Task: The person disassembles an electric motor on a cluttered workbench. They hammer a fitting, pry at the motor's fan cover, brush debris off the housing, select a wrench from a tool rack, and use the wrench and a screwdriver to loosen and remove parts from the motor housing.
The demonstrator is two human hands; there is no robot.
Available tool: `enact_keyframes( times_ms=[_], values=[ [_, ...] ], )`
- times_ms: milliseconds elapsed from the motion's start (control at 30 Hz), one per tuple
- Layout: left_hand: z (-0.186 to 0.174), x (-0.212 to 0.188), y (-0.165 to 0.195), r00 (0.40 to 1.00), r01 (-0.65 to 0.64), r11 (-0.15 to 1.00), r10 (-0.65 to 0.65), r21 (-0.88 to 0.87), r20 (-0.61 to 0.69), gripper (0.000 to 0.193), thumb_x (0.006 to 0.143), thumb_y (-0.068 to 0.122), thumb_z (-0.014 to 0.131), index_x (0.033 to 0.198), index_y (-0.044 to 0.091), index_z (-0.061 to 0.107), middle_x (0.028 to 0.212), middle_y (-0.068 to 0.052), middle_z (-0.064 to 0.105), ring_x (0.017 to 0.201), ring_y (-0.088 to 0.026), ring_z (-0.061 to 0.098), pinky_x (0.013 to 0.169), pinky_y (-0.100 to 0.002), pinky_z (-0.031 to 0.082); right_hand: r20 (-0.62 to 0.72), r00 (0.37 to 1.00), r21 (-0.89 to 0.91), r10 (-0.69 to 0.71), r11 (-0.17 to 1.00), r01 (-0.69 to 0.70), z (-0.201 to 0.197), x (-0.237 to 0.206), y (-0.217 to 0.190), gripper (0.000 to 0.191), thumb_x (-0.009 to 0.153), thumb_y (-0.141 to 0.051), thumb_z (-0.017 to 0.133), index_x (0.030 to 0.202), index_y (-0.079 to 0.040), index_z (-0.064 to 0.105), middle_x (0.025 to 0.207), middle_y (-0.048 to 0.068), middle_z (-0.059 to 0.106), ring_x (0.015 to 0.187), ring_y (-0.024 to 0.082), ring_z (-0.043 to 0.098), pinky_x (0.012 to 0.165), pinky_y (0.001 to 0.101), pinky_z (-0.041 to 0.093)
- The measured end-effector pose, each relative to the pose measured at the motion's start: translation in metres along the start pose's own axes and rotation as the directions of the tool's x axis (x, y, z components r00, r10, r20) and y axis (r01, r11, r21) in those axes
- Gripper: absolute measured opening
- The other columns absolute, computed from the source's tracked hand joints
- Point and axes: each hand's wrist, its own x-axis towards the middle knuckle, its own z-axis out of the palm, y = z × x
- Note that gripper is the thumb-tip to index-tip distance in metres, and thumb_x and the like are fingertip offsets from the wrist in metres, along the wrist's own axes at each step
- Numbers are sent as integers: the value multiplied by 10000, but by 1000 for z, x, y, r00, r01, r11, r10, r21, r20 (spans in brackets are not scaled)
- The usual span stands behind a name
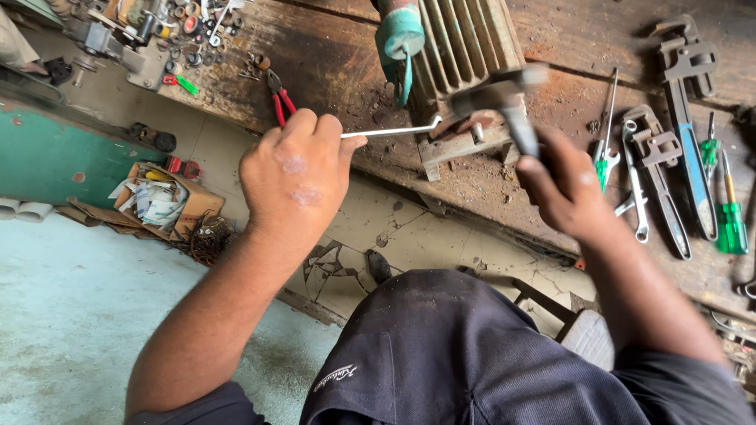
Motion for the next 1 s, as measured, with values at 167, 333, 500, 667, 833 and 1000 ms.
enact_keyframes(
  times_ms=[167, 333, 500, 667, 833, 1000],
  values=[
    [0, -1, 0, 1000, 3, 1000, -3, 1, 22, 352, 919, 389, 809, 807, 129, 601, 808, -38, 577, 672, -249, 638, 542, -378, 496, 66, 997, -170, 44, 985, -32, -12, 14, -18, 377, 1062, -209, 591, 1357, 21, 542, 786, 99, 633, 618, 155, 582, 557, 314, 495],
    [1, -2, 0, 1000, 8, 1000, -8, -4, -6, 346, 887, 395, 822, 811, 133, 609, 814, -35, 581, 678, -243, 641, 537, -370, 497, 184, 959, -319, 214, 936, -148, -4, 21, -26, 464, 1002, -241, 618, 1393, -6, 533, 772, 102, 699, 533, 159, 621, 514, 324, 504],
    [3, -4, -2, 1000, 24, 999, -24, -33, -15, 355, 893, 404, 830, 814, 132, 616, 822, -41, 582, 686, -251, 645, 548, -380, 500, 180, 978, -234, 106, 970, -62, 0, 27, -29, 369, 1058, -227, 584, 1340, 7, 544, 794, 90, 680, 578, 145, 603, 531, 304, 499],
    [5, -4, -2, 999, 42, 998, -43, -42, -22, 344, 873, 402, 821, 812, 130, 619, 823, -39, 594, 691, -256, 658, 552, -381, 509, 23, 1000, 11, 19, 1000, -20, -6, 18, -24, 376, 1087, -213, 588, 1375, 15, 505, 880, 94, 623, 699, 156, 568, 610, 310, 479],
    [-4, 1, 0, 999, 20, 999, -19, -41, 29, 338, 880, 404, 801, 801, 133, 616, 797, -53, 599, 649, -266, 670, 525, -395, 514, -67, 991, 485, 114, 872, -68, 8, 1, 0, 362, 1079, -222, 642, 1336, -29, 474, 960, 62, 609, 764, 147, 595, 650, 296, 520],
    [-25, -2, -1, 994, -33, 981, 51, -191, 92, 226, 933, 260, 751, 844, 121, 597, 775, -77, 613, 636, -311, 678, 529, -433, 526, -137, 931, 542, 337, 813, -215, 51, -20, 17, 301, 967, -123, 688, 1198, -58, 505, 781, 40, 520, 585, 117, 523, 478, 269, 435]
  ],
)
